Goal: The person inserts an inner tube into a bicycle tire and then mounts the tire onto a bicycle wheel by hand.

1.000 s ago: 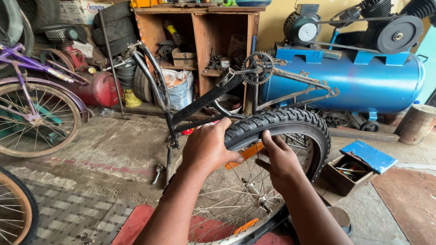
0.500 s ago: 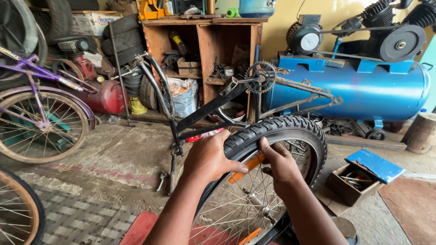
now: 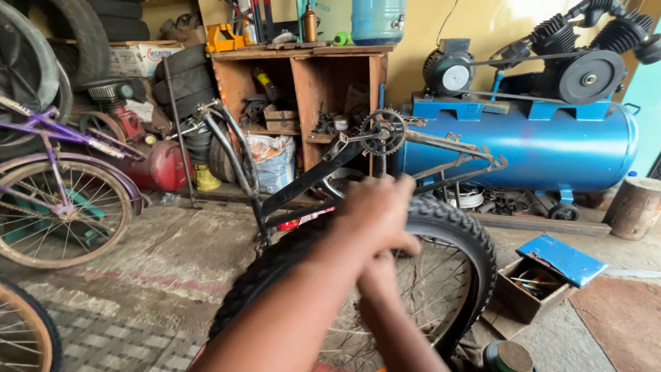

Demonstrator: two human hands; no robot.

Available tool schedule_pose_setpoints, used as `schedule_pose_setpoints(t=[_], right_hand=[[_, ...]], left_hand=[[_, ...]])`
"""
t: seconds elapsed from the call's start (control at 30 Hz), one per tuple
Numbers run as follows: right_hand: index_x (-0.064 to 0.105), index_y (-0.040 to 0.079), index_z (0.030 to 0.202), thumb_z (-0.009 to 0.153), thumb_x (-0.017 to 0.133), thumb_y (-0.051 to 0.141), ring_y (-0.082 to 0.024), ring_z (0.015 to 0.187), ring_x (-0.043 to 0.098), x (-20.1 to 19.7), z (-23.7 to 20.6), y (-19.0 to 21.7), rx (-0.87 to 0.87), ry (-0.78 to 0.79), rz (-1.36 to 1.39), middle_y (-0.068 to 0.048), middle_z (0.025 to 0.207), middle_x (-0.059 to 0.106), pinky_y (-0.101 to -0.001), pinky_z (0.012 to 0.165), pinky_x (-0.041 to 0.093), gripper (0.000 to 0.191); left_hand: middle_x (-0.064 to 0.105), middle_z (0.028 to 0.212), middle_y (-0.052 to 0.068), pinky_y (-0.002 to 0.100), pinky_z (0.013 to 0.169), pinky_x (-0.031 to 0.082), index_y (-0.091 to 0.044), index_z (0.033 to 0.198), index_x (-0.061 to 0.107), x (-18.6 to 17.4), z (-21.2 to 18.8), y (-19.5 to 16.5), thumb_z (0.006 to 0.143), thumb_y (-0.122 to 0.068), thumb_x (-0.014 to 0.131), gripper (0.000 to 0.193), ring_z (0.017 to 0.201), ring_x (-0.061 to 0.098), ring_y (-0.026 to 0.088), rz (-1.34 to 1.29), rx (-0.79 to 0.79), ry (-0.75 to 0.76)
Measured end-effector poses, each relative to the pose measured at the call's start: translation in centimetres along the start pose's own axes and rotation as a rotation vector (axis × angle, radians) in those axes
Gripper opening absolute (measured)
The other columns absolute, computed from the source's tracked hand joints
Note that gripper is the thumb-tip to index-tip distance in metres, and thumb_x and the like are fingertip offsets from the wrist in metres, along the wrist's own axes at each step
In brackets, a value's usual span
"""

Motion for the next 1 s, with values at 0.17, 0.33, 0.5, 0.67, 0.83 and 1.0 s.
schedule_pose_setpoints(t=[0.17,0.33,0.5,0.67,0.83,1.0], right_hand=[[0.068,0.008,0.117,0.085,0.071,0.030,-0.018,0.088,0.061,3.8,-3.7,-0.9,-0.017,-0.027,-0.079,-0.007,0.103,0.073,-0.0361,0.077,0.048,0.039],[0.069,0.007,0.115,0.084,0.072,0.028,-0.019,0.088,0.063,5.2,-5.5,-1.6,-0.015,-0.028,-0.144,-0.007,0.102,0.074,-0.0361,0.078,0.049,0.038],[0.070,0.006,0.114,0.082,0.074,0.027,-0.019,0.087,0.065,6.9,-7.4,-1.9,-0.021,-0.037,-0.194,-0.008,0.100,0.074,-0.0361,0.078,0.051,0.038],[0.070,0.006,0.112,0.081,0.076,0.026,-0.020,0.087,0.067,7.6,-8.0,-1.3,-0.018,-0.030,-0.216,-0.008,0.099,0.075,-0.0360,0.079,0.052,0.037],[0.071,0.005,0.110,0.079,0.078,0.024,-0.020,0.086,0.068,7.5,-8.4,-0.4,-0.011,-0.012,-0.235,-0.009,0.098,0.075,-0.0360,0.079,0.053,0.037],[0.072,0.004,0.108,0.078,0.079,0.023,-0.021,0.086,0.070,9.1,-9.2,-1.2,0.016,-0.009,-0.265,-0.009,0.097,0.076,-0.0360,0.080,0.054,0.037]], left_hand=[[0.076,0.104,0.012,0.041,0.081,0.062,-0.005,0.127,0.059,3.2,2.2,-2.8,0.058,-0.039,0.097,0.085,0.099,0.076,0.027,0.303,0.077,0.168],[0.070,0.109,0.011,0.042,0.093,0.055,-0.008,0.111,0.066,1.6,2.3,0.5,0.053,-0.036,0.103,0.074,0.107,0.069,0.029,0.025,0.044,0.445],[0.074,0.109,0.011,0.043,0.093,0.055,-0.008,0.113,0.069,0.6,1.0,2.1,0.057,-0.039,0.100,0.071,0.106,0.071,0.028,0.047,-0.096,0.452],[0.067,0.116,0.013,0.044,0.081,0.059,-0.010,0.130,0.056,3.7,1.8,-2.0,0.051,-0.031,0.103,0.094,0.105,0.071,0.030,0.317,0.056,0.215],[0.069,0.126,0.010,0.044,0.095,0.055,-0.009,0.127,0.064,4.9,0.9,-1.6,0.060,-0.046,0.095,0.082,0.116,0.068,0.028,0.226,0.159,0.361],[0.062,0.141,0.013,0.042,0.105,0.049,-0.011,0.139,0.058,-3.1,-5.4,3.4,0.057,-0.054,0.094,0.099,0.125,0.063,0.027,-0.285,0.029,-0.086]])
Point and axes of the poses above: each hand's wrist, its own z-axis towards the middle knuckle, its own x-axis out of the palm, y = z × x, the point moved 5 cm from there along z, towards the middle knuckle
